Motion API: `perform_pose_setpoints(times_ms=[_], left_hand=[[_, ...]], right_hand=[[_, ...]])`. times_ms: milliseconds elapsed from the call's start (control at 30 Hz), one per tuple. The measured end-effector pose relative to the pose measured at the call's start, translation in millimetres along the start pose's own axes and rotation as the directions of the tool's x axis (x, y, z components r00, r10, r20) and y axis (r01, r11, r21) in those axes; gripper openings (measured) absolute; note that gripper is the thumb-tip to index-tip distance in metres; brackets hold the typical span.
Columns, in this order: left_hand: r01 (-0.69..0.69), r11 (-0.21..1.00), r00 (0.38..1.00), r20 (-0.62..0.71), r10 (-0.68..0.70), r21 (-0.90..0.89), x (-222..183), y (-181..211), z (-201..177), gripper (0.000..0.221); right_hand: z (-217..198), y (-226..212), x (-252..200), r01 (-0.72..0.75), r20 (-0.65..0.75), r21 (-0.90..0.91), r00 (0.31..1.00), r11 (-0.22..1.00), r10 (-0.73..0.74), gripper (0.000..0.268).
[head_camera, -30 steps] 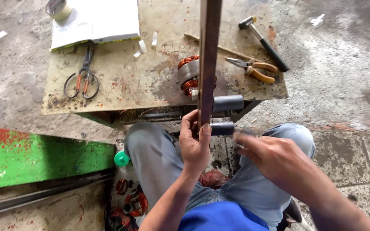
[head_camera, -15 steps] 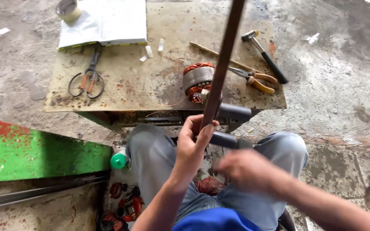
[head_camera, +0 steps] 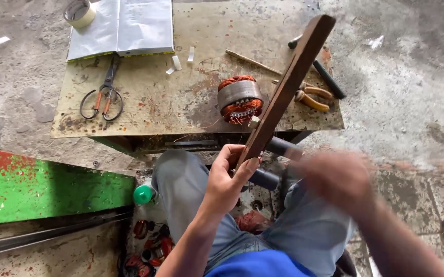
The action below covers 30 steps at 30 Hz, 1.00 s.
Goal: Seating copper wire windings into an electric motor stator using a wooden guide and pliers.
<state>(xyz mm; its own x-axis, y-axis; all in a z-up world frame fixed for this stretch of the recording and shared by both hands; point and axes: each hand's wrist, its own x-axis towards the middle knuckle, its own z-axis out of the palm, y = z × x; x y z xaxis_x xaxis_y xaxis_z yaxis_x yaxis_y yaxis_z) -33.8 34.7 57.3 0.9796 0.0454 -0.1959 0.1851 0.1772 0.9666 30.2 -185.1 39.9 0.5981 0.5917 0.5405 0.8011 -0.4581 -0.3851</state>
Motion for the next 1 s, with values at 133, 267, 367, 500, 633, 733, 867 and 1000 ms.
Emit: perform_pose_setpoints(times_ms=[133,267,367,500,633,733,867,1000], left_hand=[[-0.041,0.980,0.990,0.122,0.066,-0.196,-5.8,-1.1,3.2,0.045],[0.019,0.995,1.000,-0.021,-0.017,0.102,-1.8,10.4,3.3,0.047],[0.014,0.984,0.978,0.207,0.024,-0.178,-7.5,10.7,-1.2,0.041],[-0.027,0.975,0.982,0.176,0.067,-0.220,-2.8,20.3,6.5,0.041],[0.017,0.999,0.999,0.049,-0.015,-0.031,-3.2,20.6,4.8,0.055],[0.008,0.987,0.988,0.152,0.016,-0.157,-7.5,19.4,8.7,0.049],[-0.011,0.992,1.000,-0.016,0.013,0.125,-4.9,28.7,11.6,0.055],[0.050,0.988,0.987,0.161,-0.027,-0.143,-8.3,10.2,8.5,0.044]], right_hand=[[-6.4,-59.4,23.3,-0.742,0.128,0.054,0.669,0.668,0.732,0.012],[-40.6,-94.6,2.0,0.275,0.274,0.159,0.910,0.948,-0.310,0.028],[-46.5,-23.9,30.4,-0.212,-0.233,-0.216,0.959,0.953,0.161,0.011],[-5.3,-80.2,3.4,-0.825,0.483,-0.125,0.435,0.552,0.760,0.017],[-51.0,-60.4,25.4,0.025,-0.043,0.017,0.999,1.000,-0.024,0.016],[3.9,-22.0,-26.9,-0.295,0.021,-0.093,0.954,0.951,0.298,0.005],[-36.4,-115.7,11.3,0.267,0.164,0.219,0.938,0.938,-0.306,0.025],[-28.4,-24.7,-4.1,-0.185,-0.241,-0.148,0.959,0.972,0.146,0.010]])
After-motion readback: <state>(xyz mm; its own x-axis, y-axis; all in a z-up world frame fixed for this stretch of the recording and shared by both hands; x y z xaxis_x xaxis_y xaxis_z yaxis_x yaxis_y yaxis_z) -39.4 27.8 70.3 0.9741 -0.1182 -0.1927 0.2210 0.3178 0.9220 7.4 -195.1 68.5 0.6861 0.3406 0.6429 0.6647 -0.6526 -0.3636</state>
